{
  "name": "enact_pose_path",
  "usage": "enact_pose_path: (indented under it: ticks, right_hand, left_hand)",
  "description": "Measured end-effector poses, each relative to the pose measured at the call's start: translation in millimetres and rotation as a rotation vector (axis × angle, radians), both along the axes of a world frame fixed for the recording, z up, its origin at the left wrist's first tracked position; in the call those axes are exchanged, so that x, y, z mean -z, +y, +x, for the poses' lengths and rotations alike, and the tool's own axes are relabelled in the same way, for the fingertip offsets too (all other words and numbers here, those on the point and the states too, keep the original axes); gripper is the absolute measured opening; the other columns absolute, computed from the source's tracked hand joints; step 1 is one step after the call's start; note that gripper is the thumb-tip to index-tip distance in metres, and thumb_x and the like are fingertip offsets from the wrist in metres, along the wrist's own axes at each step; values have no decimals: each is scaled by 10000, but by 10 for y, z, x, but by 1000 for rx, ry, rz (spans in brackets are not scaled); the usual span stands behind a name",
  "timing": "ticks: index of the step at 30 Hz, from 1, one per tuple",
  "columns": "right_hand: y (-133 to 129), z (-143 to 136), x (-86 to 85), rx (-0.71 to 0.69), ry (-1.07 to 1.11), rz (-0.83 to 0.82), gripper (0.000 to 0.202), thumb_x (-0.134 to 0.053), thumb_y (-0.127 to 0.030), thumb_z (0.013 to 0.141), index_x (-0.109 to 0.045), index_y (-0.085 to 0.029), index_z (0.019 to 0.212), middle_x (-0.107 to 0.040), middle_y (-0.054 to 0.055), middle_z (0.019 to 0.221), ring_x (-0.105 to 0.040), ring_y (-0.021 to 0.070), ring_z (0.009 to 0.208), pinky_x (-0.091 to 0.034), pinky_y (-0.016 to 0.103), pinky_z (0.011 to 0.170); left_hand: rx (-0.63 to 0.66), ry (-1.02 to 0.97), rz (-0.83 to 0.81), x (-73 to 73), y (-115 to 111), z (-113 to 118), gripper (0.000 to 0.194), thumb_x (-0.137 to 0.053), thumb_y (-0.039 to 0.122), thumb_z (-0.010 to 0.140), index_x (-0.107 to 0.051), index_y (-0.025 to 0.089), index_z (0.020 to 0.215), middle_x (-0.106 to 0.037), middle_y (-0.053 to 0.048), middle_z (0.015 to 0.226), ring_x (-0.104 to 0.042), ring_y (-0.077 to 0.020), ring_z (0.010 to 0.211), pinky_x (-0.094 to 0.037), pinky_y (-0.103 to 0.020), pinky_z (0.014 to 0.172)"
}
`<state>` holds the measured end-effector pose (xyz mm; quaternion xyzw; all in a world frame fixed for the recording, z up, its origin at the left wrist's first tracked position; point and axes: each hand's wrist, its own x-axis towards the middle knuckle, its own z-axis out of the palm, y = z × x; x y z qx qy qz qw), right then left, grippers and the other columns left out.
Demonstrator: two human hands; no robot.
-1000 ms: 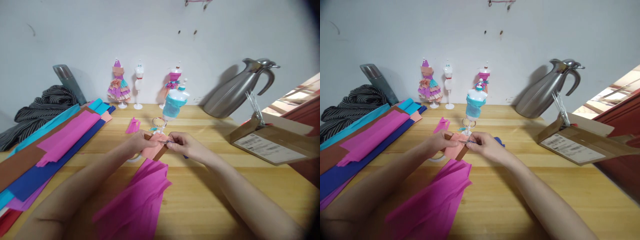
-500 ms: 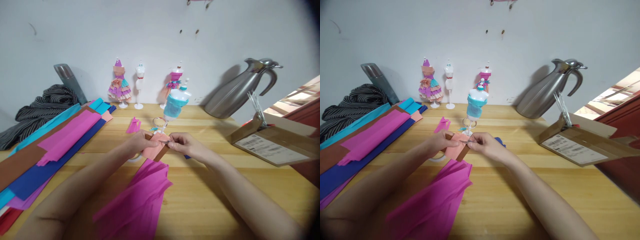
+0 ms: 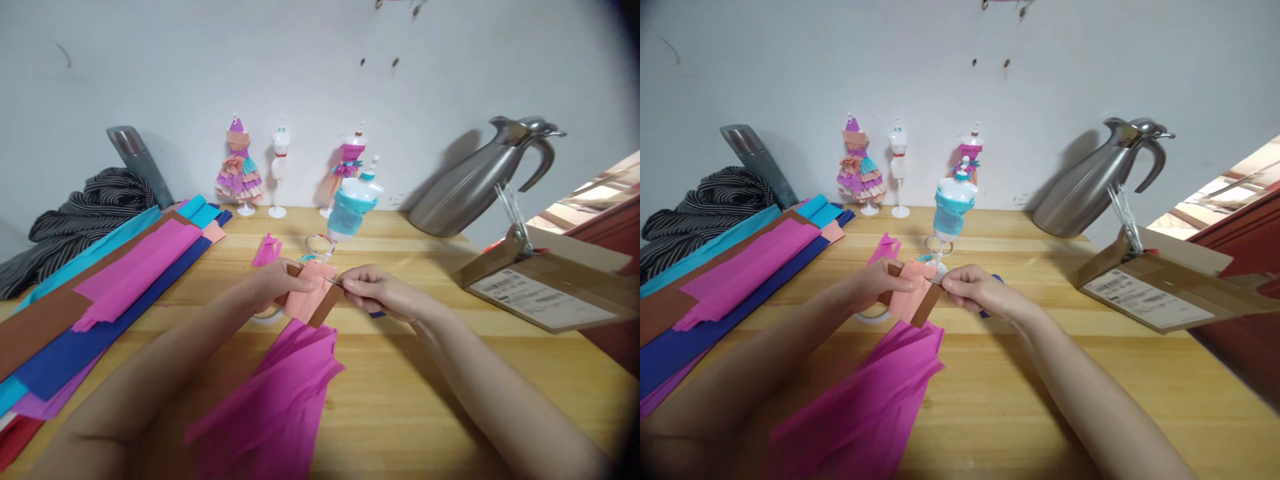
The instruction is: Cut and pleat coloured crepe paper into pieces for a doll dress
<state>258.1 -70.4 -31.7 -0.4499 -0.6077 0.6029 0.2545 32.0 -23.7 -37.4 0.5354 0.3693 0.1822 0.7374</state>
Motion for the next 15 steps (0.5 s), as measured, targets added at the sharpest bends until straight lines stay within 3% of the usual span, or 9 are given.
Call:
enact_pose_path:
  ticks: [5,11,15]
  right_hand:
    - [-17,-12,-40,-24,-13,50,507,-578,-613,787,-439,-177,572,-328,-74,493,-214,46,416,-109,246,422]
    - [-24,-58,-68,5,-151,193,504,-559,-640,787,-417,-191,608,-290,-70,548,-240,70,485,-160,253,460]
    - [-35,-97,-56,-2,-153,185,474,-550,-617,804,-459,-178,650,-310,-62,574,-246,75,505,-170,257,477]
  left_hand:
    - [-23,4,-6,-41,-14,12,342,-781,319,533,-715,134,813,-673,-34,764,-595,-153,693,-418,-258,611]
    - [-68,68,94,-39,-25,44,307,-734,304,549,-707,135,803,-610,10,661,-522,-118,620,-337,-225,558]
    - [-45,31,158,2,-31,56,191,-729,285,567,-622,129,595,-497,48,525,-404,-72,517,-257,-219,518]
